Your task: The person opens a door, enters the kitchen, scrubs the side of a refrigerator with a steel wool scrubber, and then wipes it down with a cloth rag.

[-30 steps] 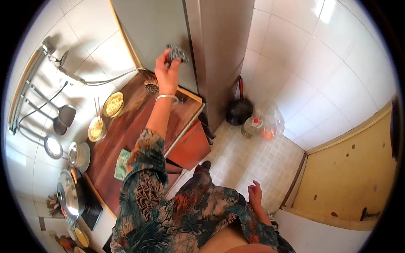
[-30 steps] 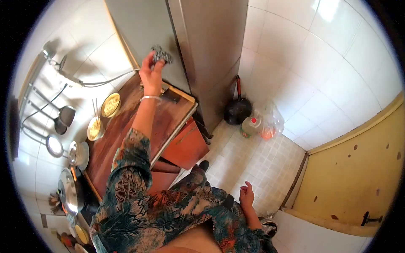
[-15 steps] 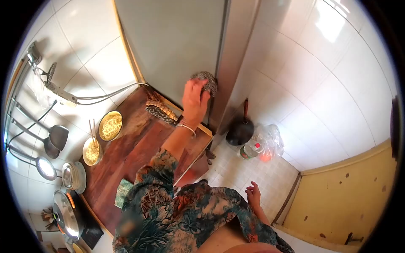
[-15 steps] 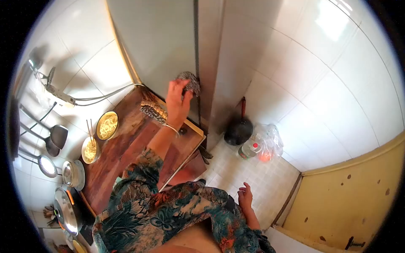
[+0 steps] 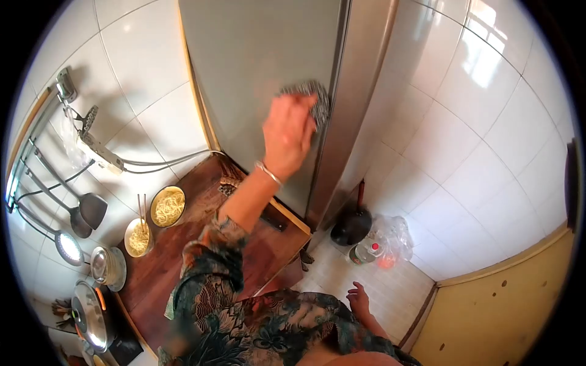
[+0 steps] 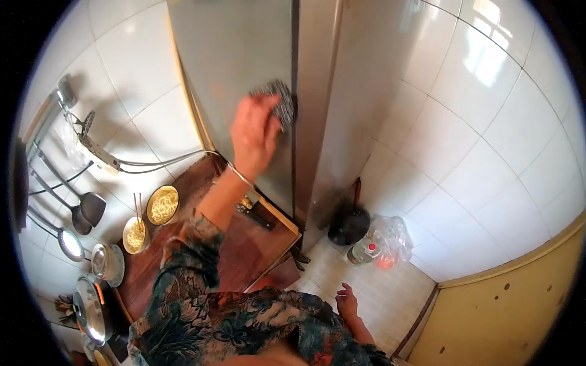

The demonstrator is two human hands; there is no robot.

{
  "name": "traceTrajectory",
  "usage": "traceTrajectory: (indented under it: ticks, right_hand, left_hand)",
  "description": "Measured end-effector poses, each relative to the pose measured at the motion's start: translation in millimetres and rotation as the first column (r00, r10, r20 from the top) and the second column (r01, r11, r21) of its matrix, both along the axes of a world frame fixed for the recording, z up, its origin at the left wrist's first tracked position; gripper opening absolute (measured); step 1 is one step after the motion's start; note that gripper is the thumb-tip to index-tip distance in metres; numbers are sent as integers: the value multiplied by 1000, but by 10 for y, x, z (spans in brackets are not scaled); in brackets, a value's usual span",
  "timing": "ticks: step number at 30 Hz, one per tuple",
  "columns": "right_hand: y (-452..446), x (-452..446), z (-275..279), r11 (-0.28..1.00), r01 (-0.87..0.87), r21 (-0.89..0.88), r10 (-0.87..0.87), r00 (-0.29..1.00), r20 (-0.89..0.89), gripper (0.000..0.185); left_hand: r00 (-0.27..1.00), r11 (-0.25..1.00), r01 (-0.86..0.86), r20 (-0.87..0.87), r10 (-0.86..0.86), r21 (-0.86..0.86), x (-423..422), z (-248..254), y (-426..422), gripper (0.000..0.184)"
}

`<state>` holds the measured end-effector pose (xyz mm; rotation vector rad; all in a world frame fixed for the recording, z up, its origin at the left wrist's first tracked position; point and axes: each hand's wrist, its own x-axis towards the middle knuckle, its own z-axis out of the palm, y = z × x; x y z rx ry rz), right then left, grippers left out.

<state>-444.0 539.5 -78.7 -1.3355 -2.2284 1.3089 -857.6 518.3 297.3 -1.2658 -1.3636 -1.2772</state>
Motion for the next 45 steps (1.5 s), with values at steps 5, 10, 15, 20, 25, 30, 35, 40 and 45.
traceTrajectory:
  ticks: [5,10,15,20,25,30,35,40,45]
  right_hand:
    - [71,-135,18,999,-47,12,47,998,30,49]
    - [74,-195,140,995,-93,48,92,995,30,53]
    - [47,-272,25,997,-82,12,82,996,28,55]
    - [-13,-335,231,997,-74,-26,75,996,38,56]
    - [-64,-296,293,1000,-13,3,12,998,56,52]
    - [22,-191,-98,998,-37,-46,38,999,28,53]
    - [27,-290,195,999,-48,-11,48,995,91,50]
    - [95,-347,53,993,-91,71,84,992,93,47]
    - [129,-582,164,984,-172,39,167,979,113,56]
  left_hand:
    - [998,999,-16,-66,18,35,-84,427,26,33]
    - [986,996,-86,-146,83,-13,-42,514,-29,39]
    - [983,997,-53,-179,41,-61,-47,328,-28,43]
    - [988,998,-46,-147,40,-36,-18,515,27,43]
    - [998,996,-7,-66,1,-85,22,-61,-14,43]
    - [961,969,-28,-262,93,244,-331,1050,179,36]
    - [960,923,-203,-121,253,326,-1176,1462,191,34]
    - [971,968,-146,-159,179,203,-663,1157,98,43]
    - [956,992,-80,-273,104,98,-374,1578,41,33]
